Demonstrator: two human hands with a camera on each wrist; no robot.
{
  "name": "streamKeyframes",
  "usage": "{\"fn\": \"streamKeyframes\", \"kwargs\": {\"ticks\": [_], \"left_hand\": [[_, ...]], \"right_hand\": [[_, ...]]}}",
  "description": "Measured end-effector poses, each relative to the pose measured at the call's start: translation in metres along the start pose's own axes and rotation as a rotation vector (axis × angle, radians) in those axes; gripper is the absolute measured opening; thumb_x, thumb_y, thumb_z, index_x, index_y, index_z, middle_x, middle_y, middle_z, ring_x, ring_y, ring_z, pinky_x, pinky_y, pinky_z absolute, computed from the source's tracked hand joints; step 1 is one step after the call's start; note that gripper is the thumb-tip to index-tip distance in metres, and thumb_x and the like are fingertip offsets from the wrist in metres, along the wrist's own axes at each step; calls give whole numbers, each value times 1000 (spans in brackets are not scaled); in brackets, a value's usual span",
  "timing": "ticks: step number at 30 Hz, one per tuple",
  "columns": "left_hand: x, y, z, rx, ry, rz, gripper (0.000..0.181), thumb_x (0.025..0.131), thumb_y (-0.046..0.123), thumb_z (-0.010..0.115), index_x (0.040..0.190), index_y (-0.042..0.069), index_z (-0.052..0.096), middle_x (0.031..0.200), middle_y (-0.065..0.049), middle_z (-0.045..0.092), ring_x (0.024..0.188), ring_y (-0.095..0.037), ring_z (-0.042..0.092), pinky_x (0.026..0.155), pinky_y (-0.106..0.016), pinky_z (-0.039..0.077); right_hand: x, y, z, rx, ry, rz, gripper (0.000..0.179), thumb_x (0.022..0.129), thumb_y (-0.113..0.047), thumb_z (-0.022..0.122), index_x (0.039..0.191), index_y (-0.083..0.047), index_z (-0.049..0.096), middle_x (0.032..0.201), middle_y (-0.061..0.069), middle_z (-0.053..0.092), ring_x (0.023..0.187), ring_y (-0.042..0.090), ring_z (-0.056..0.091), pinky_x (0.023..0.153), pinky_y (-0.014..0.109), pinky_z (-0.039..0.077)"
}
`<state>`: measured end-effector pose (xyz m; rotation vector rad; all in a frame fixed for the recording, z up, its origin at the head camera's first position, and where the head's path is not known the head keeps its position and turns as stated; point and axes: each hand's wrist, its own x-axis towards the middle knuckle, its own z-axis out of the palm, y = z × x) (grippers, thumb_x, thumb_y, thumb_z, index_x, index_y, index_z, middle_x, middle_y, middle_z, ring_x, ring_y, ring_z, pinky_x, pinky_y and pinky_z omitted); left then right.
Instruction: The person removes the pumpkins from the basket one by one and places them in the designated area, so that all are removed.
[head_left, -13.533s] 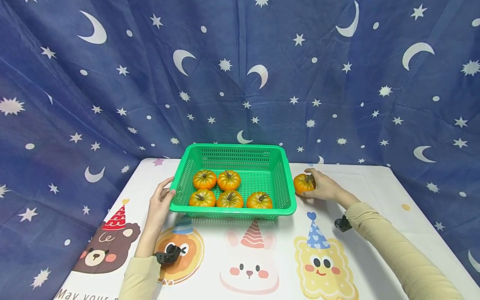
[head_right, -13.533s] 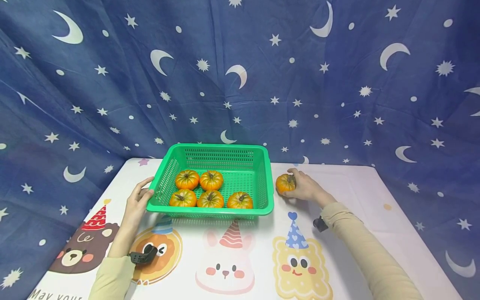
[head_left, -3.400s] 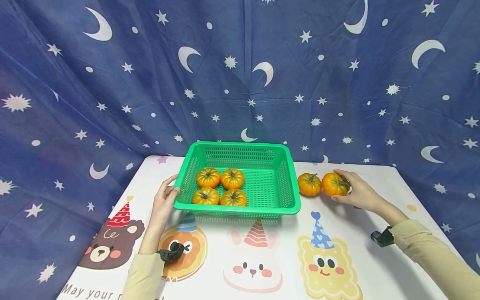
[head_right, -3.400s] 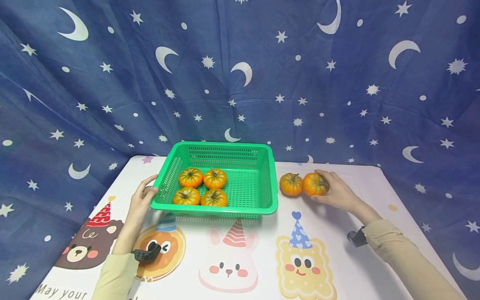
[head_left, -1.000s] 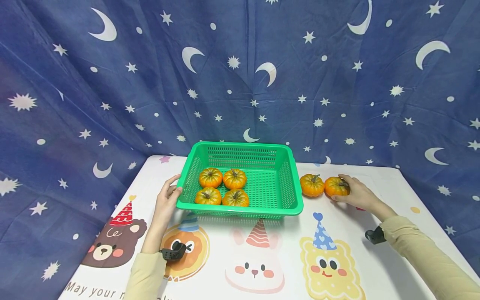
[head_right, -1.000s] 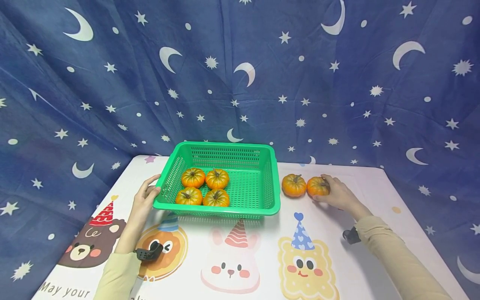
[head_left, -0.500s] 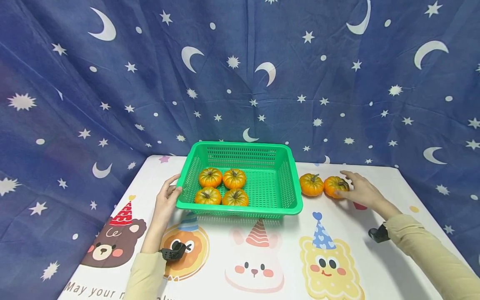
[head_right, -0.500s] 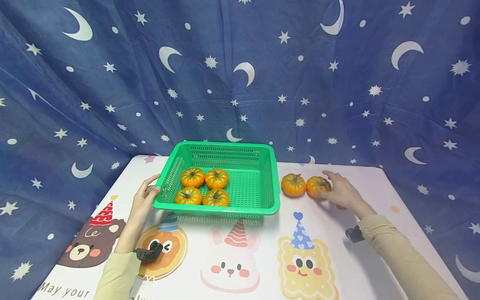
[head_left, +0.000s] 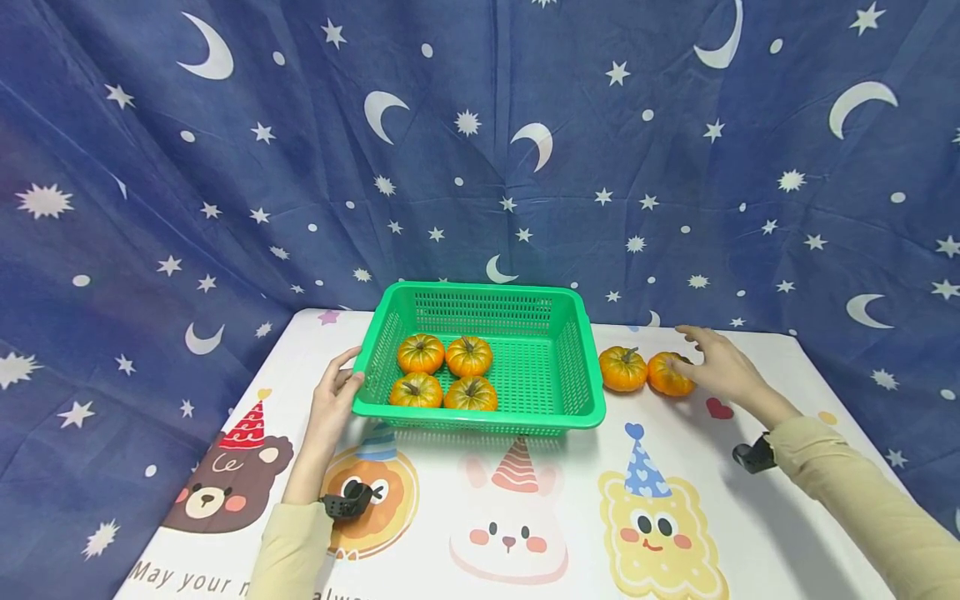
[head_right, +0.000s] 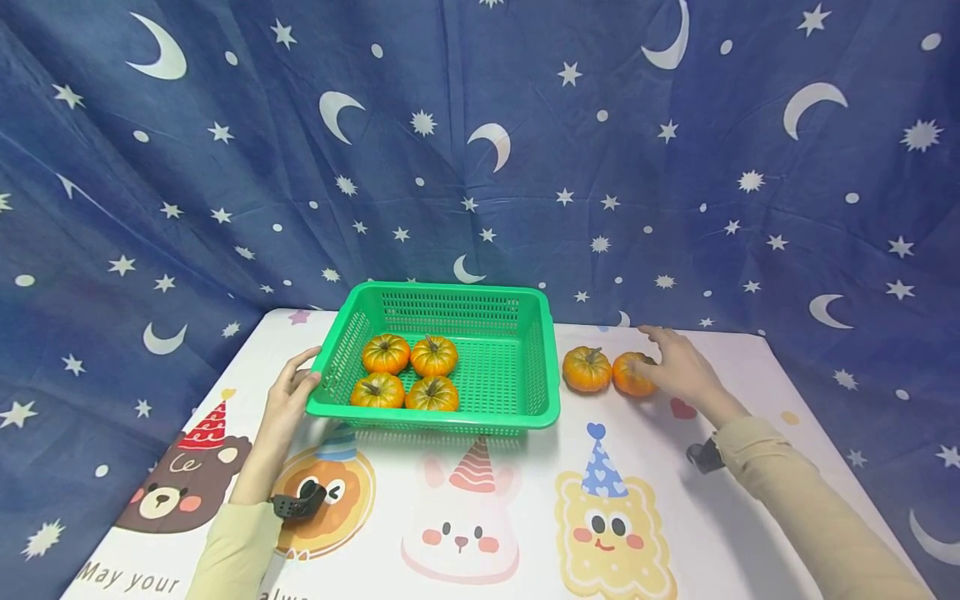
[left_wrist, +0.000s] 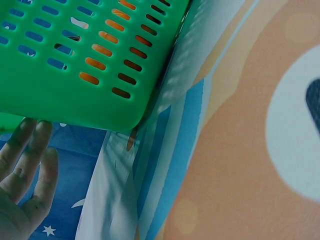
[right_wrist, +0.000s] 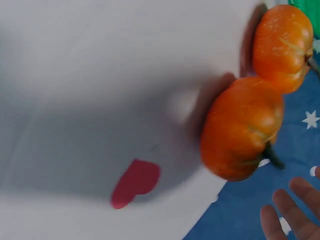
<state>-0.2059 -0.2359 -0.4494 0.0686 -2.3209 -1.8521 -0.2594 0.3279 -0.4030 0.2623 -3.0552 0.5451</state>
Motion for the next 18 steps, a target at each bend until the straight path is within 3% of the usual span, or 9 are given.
{"fn": "streamKeyframes", "kwargs": {"ticks": [10, 18], "left_hand": [[-2, 2, 1, 15, 2, -11, 44, 101, 23, 47, 144, 22, 43, 106, -4, 64, 88, -1, 62, 81, -15, 46], [-2, 3, 0, -4, -6, -8, 43, 101, 23, 47, 144, 23, 43, 99, 7, 63, 86, -2, 62, 80, -16, 47]], "right_hand": [[9, -31, -8, -12, 21, -58, 69, 90, -43, 61, 143, -5, 40, 133, 24, 50, 117, 43, 49, 89, 64, 42], [15, -55, -10, -15, 43, -121, 64, 90, -39, 62, 142, -8, 44, 132, 22, 52, 118, 42, 49, 91, 64, 41]]}}
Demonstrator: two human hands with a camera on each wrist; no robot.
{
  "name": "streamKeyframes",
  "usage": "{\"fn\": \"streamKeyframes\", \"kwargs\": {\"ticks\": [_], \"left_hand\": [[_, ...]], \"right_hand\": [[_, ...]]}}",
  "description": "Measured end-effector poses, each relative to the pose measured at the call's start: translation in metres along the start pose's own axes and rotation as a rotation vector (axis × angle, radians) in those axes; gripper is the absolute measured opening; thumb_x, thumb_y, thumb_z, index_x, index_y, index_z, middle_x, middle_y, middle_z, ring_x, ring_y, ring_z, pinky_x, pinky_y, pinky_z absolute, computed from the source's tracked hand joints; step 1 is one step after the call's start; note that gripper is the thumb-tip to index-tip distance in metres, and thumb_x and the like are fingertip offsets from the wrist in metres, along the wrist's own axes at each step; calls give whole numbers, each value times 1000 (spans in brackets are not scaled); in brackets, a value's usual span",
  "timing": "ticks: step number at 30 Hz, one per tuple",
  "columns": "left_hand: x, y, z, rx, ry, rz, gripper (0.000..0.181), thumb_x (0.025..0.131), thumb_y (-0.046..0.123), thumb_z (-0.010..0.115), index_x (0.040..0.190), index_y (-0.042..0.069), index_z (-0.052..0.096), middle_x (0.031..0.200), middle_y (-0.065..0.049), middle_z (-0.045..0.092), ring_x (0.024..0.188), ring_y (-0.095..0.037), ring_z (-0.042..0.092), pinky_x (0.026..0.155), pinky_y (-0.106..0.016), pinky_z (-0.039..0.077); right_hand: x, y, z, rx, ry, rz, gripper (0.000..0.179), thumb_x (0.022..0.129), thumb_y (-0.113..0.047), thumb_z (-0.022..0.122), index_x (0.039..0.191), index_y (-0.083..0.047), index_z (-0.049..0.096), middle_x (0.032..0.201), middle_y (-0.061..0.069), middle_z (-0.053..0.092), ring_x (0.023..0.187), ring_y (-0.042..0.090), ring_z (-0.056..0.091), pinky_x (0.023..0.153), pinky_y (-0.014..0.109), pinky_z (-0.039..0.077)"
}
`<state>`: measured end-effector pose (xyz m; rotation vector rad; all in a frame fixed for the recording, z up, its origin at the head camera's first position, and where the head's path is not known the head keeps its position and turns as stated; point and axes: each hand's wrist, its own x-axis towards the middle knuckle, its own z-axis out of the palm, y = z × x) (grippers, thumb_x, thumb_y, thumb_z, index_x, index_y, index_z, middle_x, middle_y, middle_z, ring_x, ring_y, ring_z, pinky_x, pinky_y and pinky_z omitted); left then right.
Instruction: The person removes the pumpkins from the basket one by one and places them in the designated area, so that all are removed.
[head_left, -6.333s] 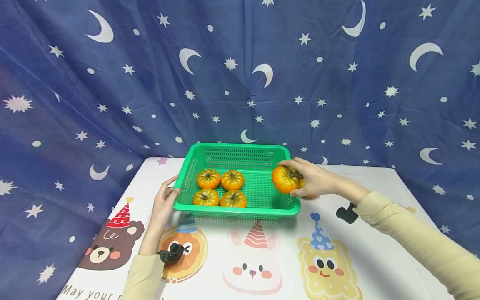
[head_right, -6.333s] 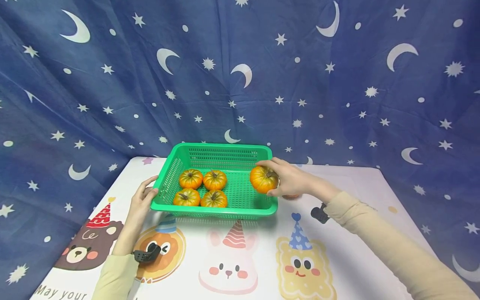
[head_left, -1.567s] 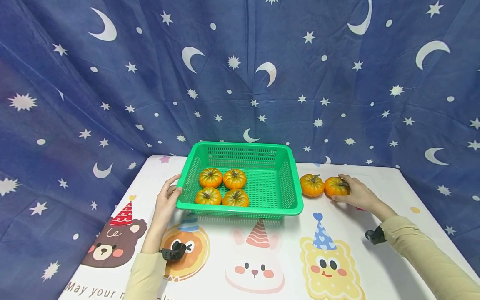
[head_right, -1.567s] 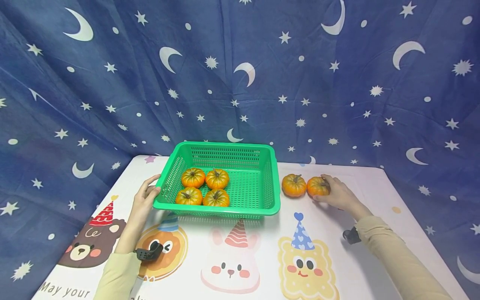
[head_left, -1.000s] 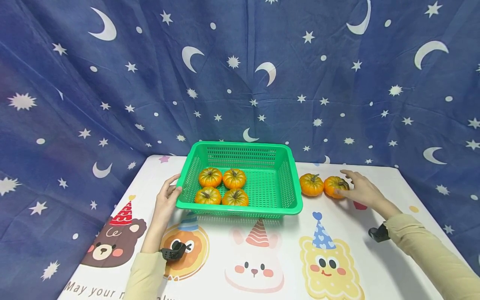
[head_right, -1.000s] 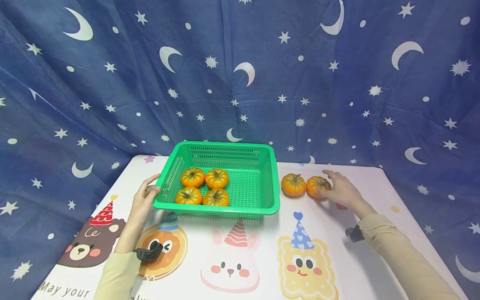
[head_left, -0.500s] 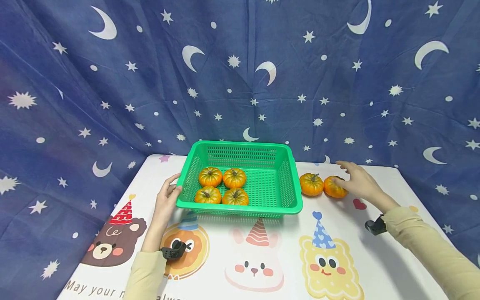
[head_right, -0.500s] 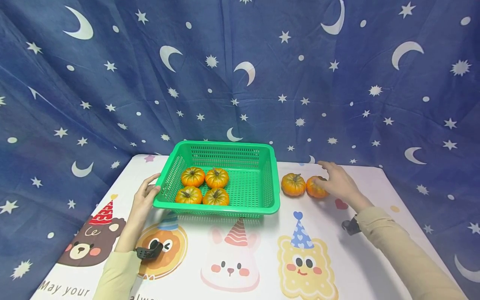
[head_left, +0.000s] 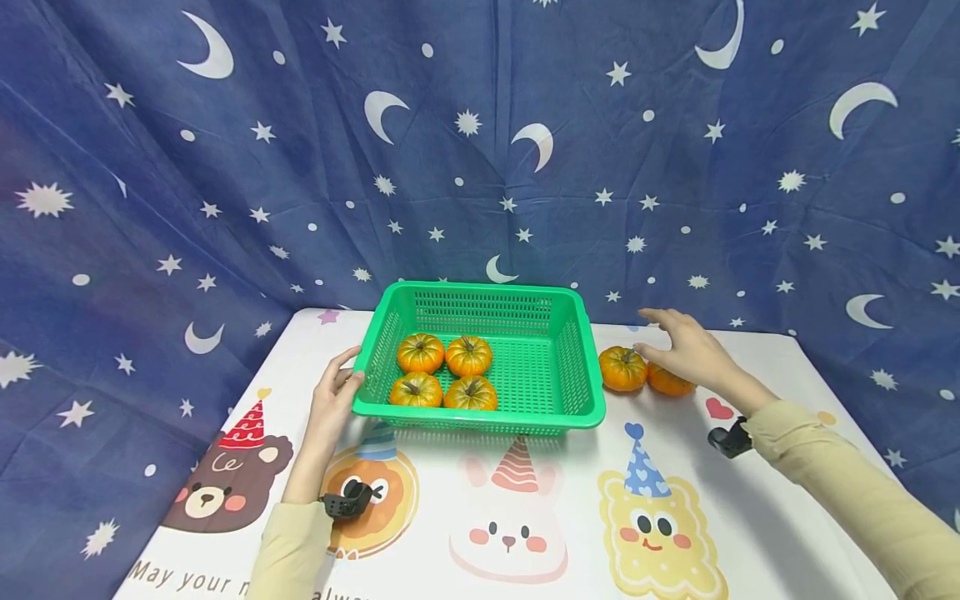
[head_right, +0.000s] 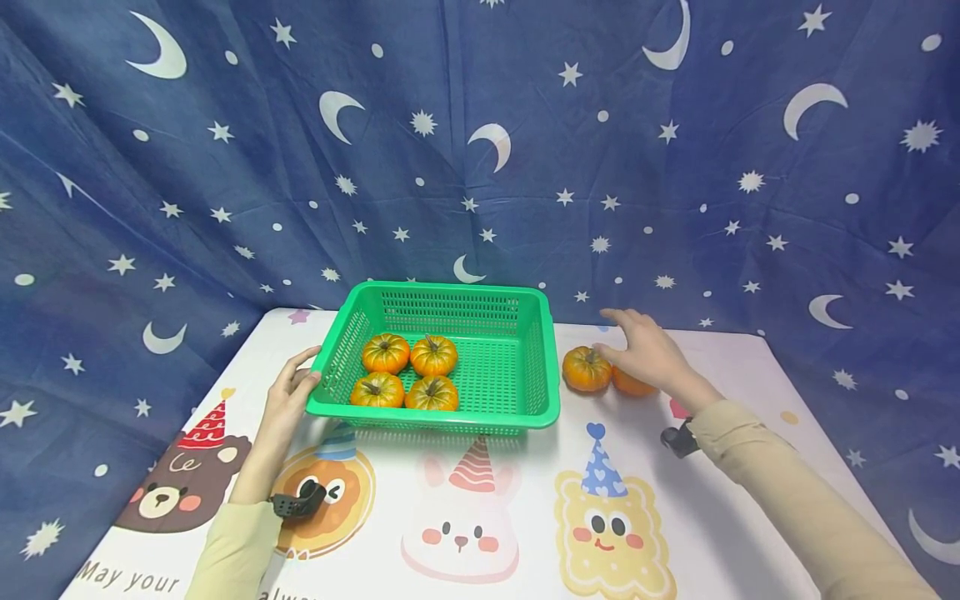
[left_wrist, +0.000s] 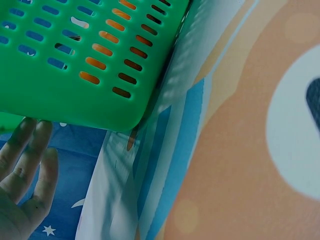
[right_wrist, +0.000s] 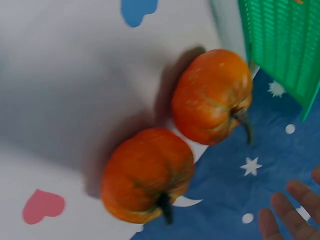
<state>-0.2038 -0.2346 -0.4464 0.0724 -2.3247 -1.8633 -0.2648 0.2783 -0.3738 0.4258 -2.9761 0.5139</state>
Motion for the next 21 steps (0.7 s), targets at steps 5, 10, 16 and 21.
{"fn": "streamKeyframes", "kwargs": {"ticks": [5, 10, 16, 21], "left_hand": [[1, 0, 0, 2, 4, 0, 43, 101, 22, 48, 144, 22, 43, 97, 8, 63, 85, -1, 62, 79, -16, 47], [1, 0, 1, 12, 11, -3, 44, 100, 21, 49, 144, 20, 43, 100, 3, 64, 85, -1, 62, 79, -15, 46], [0, 2, 1, 7, 21, -14, 43, 100, 20, 49, 143, 20, 44, 104, -2, 65, 86, -1, 62, 80, -16, 46], [0, 2, 1, 13, 14, -13, 44, 101, 21, 48, 144, 20, 43, 111, -12, 64, 87, -1, 62, 80, -15, 46]], "right_hand": [[4, -14, -2, 1, -1, -28, 63, 90, -40, 62, 142, -11, 44, 137, 20, 50, 125, 43, 44, 97, 65, 37], [10, -28, -3, 9, -3, -56, 62, 89, -40, 62, 142, -13, 45, 141, 17, 48, 129, 41, 42, 100, 64, 36], [19, -43, -2, -3, -4, -110, 61, 90, -42, 61, 142, -14, 45, 141, 16, 48, 129, 40, 43, 101, 62, 37], [25, -56, -1, -4, -23, -139, 62, 90, -41, 61, 142, -13, 45, 144, 18, 46, 132, 40, 41, 103, 61, 36]]}}
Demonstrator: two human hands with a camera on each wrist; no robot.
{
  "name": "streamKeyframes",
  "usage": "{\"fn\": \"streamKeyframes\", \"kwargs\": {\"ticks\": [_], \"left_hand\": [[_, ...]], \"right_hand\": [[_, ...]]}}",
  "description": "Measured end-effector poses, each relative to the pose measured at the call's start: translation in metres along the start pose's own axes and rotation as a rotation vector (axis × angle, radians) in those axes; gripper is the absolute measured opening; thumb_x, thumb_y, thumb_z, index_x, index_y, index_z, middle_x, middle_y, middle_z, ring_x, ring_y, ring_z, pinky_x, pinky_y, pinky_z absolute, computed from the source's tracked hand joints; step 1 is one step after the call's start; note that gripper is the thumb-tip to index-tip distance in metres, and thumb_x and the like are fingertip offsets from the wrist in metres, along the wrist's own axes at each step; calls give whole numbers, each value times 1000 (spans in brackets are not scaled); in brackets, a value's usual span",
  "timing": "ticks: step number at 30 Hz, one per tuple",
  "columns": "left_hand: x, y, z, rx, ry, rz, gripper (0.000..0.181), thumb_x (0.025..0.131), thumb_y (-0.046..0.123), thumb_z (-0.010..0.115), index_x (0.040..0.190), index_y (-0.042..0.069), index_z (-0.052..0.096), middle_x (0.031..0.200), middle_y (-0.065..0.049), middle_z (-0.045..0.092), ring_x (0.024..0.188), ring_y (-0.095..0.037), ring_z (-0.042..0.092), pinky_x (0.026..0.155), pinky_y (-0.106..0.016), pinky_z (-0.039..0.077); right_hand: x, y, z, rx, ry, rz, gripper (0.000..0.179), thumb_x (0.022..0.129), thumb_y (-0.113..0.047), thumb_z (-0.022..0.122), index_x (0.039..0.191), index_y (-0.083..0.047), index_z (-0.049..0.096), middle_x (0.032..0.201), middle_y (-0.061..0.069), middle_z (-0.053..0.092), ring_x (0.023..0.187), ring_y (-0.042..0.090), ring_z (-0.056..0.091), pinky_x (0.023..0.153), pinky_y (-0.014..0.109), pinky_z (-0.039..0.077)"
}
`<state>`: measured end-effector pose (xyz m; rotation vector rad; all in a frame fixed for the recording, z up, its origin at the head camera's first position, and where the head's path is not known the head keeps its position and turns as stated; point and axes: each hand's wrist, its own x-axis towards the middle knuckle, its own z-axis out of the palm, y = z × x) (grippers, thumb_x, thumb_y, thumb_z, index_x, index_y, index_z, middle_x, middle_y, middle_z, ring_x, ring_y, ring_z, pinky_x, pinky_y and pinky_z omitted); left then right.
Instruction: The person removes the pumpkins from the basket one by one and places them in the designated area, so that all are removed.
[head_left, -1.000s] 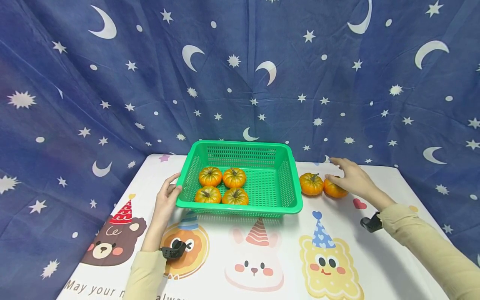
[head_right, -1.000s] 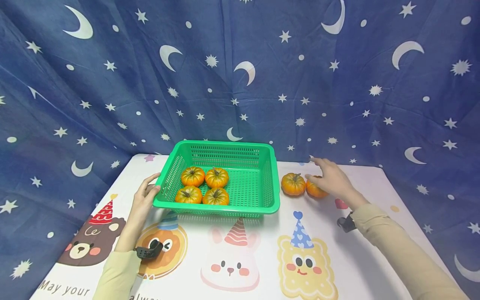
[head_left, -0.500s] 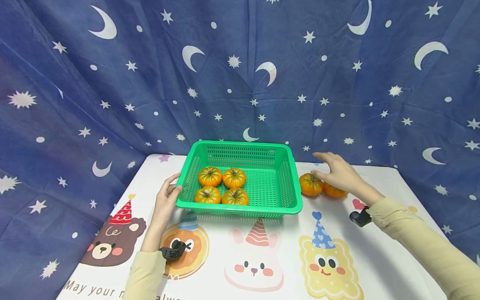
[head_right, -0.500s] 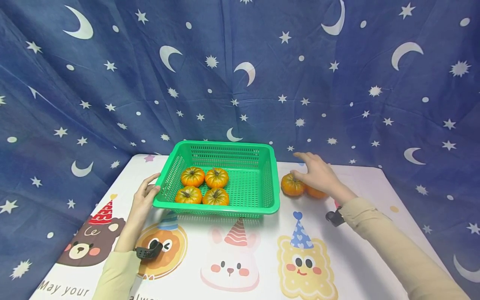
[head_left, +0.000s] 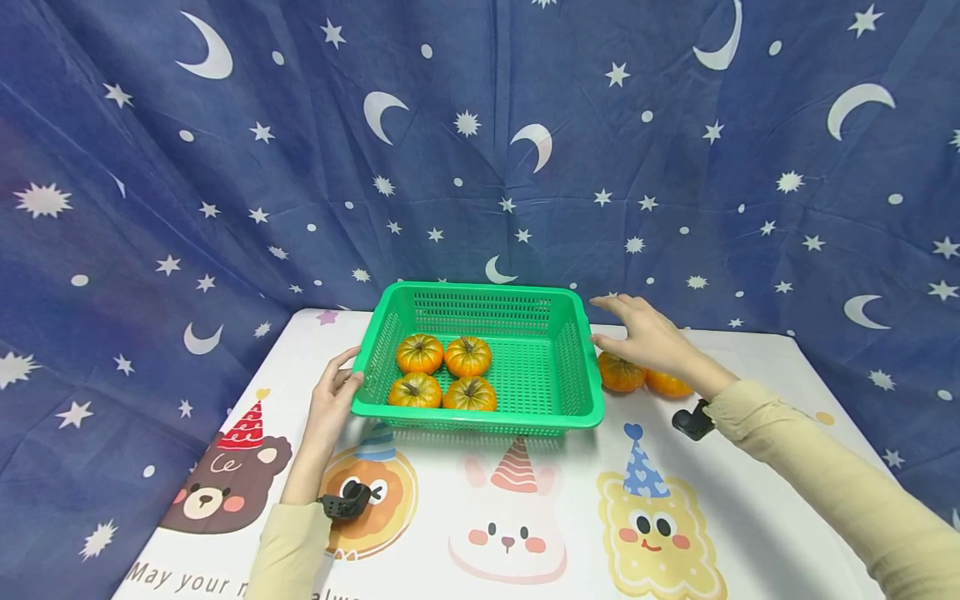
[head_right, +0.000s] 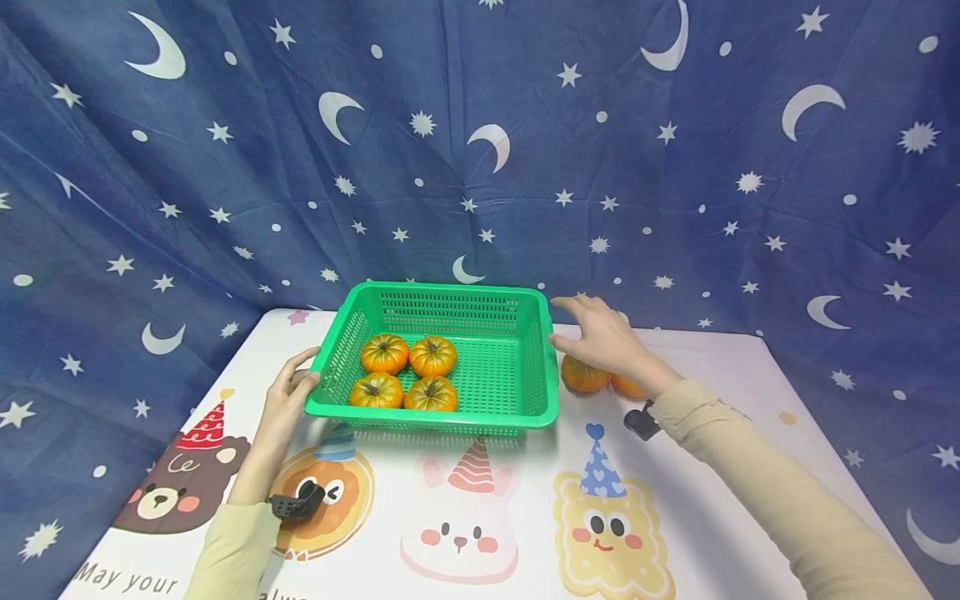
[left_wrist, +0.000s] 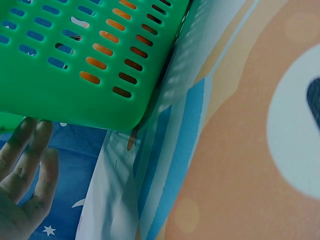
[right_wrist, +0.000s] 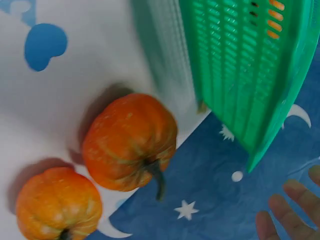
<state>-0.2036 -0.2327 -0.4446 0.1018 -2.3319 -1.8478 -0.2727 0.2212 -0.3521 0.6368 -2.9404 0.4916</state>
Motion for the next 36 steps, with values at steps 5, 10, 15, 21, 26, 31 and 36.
{"fn": "streamKeyframes", "kwargs": {"ticks": [5, 10, 15, 21, 26, 31, 36], "left_hand": [[0, -1, -1, 8, -7, 5, 44, 101, 22, 48, 145, 20, 42, 114, -14, 64, 87, 0, 62, 80, -15, 45], [0, -1, -1, 6, -9, 8, 45, 101, 23, 48, 145, 19, 42, 108, -10, 64, 86, -1, 62, 80, -15, 46], [0, -1, 0, 5, -6, 10, 43, 101, 23, 49, 143, 21, 44, 109, -10, 65, 86, -1, 62, 80, -16, 45], [0, -2, 1, -3, -10, -2, 44, 101, 22, 48, 144, 21, 43, 115, -16, 63, 88, 1, 61, 80, -16, 46], [0, -4, 1, 2, -8, -1, 44, 101, 23, 48, 144, 20, 43, 116, -16, 62, 89, 2, 60, 80, -15, 46], [1, -3, 0, 4, -2, 12, 45, 100, 23, 49, 144, 18, 42, 113, -10, 63, 89, 3, 60, 80, -15, 46], [0, -2, -1, 11, -10, 15, 46, 101, 24, 48, 145, 17, 41, 116, -13, 63, 90, 4, 60, 81, -14, 46]], "right_hand": [[7, -14, 2, -24, -1, -44, 63, 88, -40, 64, 142, -12, 46, 140, 16, 50, 130, 39, 43, 99, 63, 38], [13, -29, 2, -33, -15, -88, 64, 87, -40, 66, 142, -12, 46, 138, 15, 52, 128, 37, 46, 100, 59, 39], [17, -40, 3, -54, -13, -120, 65, 86, -42, 66, 141, -14, 46, 137, 17, 52, 126, 38, 48, 102, 57, 39], [24, -52, 6, -64, -20, -149, 65, 86, -43, 67, 141, -15, 47, 140, 13, 52, 125, 34, 49, 99, 54, 42], [31, -60, 8, -70, -11, -192, 64, 85, -41, 67, 141, -16, 48, 138, 10, 53, 126, 35, 48, 100, 53, 42], [40, -68, 10, -76, -13, -221, 64, 86, -42, 66, 141, -16, 47, 136, 10, 54, 123, 33, 50, 98, 52, 43], [48, -77, 13, -79, -19, -229, 64, 86, -43, 66, 141, -17, 47, 135, 9, 55, 120, 31, 51, 97, 51, 43]]}}
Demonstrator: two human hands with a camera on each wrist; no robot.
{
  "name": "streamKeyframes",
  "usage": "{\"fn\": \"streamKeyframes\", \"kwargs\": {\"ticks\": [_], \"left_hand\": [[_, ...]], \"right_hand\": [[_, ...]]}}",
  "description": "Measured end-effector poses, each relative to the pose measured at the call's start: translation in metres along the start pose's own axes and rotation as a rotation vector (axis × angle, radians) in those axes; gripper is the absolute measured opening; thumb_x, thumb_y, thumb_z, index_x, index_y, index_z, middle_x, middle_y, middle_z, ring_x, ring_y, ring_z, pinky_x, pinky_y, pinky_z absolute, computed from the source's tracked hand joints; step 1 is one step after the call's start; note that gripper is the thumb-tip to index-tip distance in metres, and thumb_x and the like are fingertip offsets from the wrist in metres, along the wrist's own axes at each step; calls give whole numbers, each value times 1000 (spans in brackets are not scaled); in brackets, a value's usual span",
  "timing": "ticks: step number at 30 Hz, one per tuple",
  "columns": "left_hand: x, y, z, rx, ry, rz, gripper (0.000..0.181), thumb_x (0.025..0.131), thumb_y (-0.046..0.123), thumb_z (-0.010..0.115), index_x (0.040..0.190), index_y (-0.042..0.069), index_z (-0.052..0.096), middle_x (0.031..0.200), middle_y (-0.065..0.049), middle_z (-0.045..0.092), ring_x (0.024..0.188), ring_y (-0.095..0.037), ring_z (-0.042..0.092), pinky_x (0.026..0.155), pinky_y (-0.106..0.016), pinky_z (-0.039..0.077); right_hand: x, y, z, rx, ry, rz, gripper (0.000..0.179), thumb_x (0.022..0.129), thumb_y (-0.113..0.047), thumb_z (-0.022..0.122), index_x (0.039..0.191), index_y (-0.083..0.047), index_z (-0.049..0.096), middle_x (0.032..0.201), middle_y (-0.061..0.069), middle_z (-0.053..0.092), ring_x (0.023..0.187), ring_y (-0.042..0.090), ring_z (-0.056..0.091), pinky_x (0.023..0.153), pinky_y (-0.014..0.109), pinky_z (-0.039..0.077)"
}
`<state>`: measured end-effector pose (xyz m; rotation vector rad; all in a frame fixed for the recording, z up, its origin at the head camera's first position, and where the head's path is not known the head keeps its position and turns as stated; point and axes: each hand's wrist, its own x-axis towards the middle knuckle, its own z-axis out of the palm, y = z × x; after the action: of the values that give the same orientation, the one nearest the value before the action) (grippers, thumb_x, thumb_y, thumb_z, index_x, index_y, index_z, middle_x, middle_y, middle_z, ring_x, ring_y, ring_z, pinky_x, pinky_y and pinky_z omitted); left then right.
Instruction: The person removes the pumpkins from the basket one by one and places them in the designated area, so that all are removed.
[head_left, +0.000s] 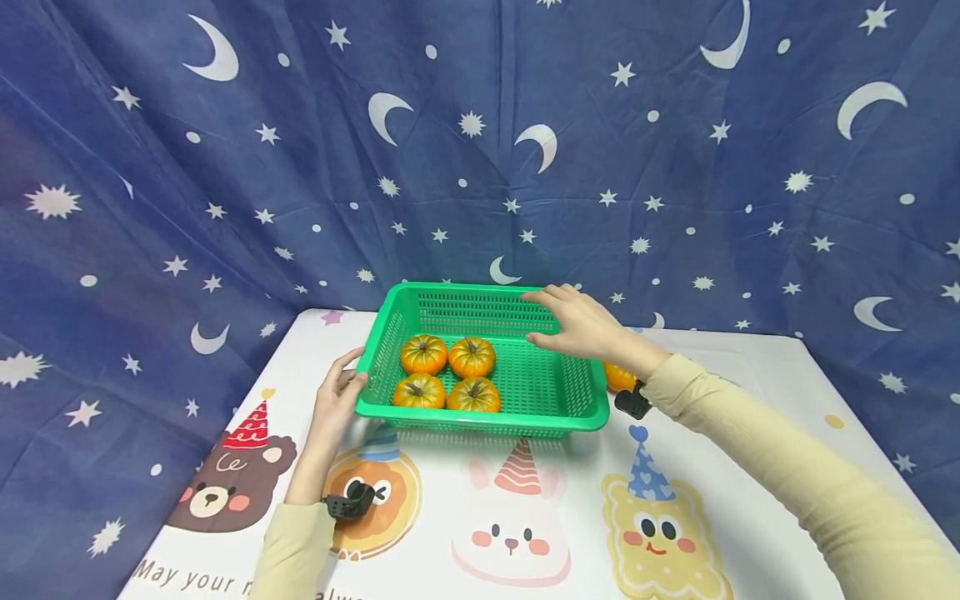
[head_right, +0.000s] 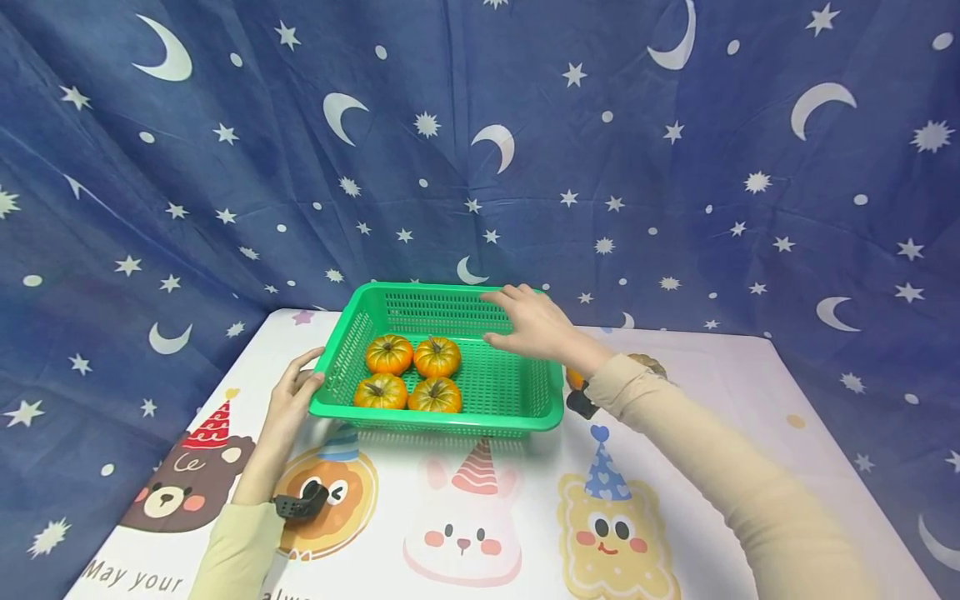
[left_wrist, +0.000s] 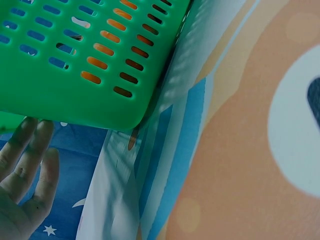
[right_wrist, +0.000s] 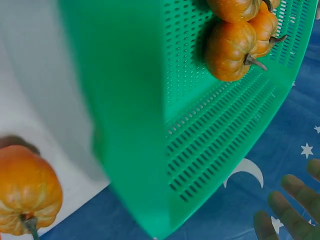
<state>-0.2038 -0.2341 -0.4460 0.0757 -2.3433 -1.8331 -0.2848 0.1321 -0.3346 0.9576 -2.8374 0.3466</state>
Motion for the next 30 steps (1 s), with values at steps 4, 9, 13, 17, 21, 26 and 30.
{"fn": "streamKeyframes", "kwargs": {"ticks": [4, 9, 13, 17, 21, 26, 30], "left_hand": [[0, 1, 0, 2, 5, -6, 45, 101, 23, 48, 145, 18, 42, 118, -17, 62, 90, 4, 59, 82, -14, 45], [0, 1, 0, 11, 7, -14, 44, 101, 23, 48, 144, 20, 42, 118, -19, 62, 91, 4, 58, 84, -15, 43], [0, 1, 0, 20, 7, -22, 44, 101, 24, 48, 145, 21, 42, 120, -19, 61, 94, 4, 57, 87, -17, 42], [0, 1, 0, 25, 11, -33, 44, 101, 25, 48, 144, 24, 43, 122, -21, 60, 95, 3, 56, 88, -17, 41], [0, 1, 0, 17, 8, -39, 44, 101, 24, 48, 144, 24, 43, 125, -22, 59, 95, 2, 56, 86, -15, 41], [0, 2, 0, 10, 6, -39, 44, 101, 24, 47, 144, 25, 42, 126, -22, 59, 95, 1, 57, 87, -15, 41], [-1, 3, -1, 15, 0, -43, 44, 101, 24, 47, 145, 25, 42, 125, -22, 59, 97, -2, 57, 89, -18, 41]], "right_hand": [[8, -5, 3, 7, -2, -17, 63, 86, -44, 66, 141, -18, 48, 133, 9, 56, 118, 29, 51, 95, 48, 45], [18, -8, 11, 24, -8, -19, 63, 86, -42, 66, 141, -18, 48, 133, 8, 56, 117, 29, 51, 93, 46, 45], [26, -10, 18, 43, -17, -10, 64, 86, -43, 66, 141, -18, 47, 136, 8, 55, 119, 29, 51, 94, 47, 45], [34, -12, 26, 71, -42, 1, 64, 86, -44, 65, 142, -18, 47, 140, 7, 53, 127, 31, 48, 102, 49, 41], [41, -14, 36, 86, -65, 16, 63, 86, -43, 64, 142, -20, 46, 142, 6, 51, 133, 34, 44, 107, 52, 37], [47, -16, 48, 120, -83, 40, 64, 86, -40, 67, 143, -21, 46, 144, 8, 48, 132, 33, 44, 102, 53, 41], [51, -16, 57, 147, -85, 45, 64, 85, -40, 68, 142, -19, 47, 144, 9, 48, 131, 33, 45, 102, 52, 41]]}}
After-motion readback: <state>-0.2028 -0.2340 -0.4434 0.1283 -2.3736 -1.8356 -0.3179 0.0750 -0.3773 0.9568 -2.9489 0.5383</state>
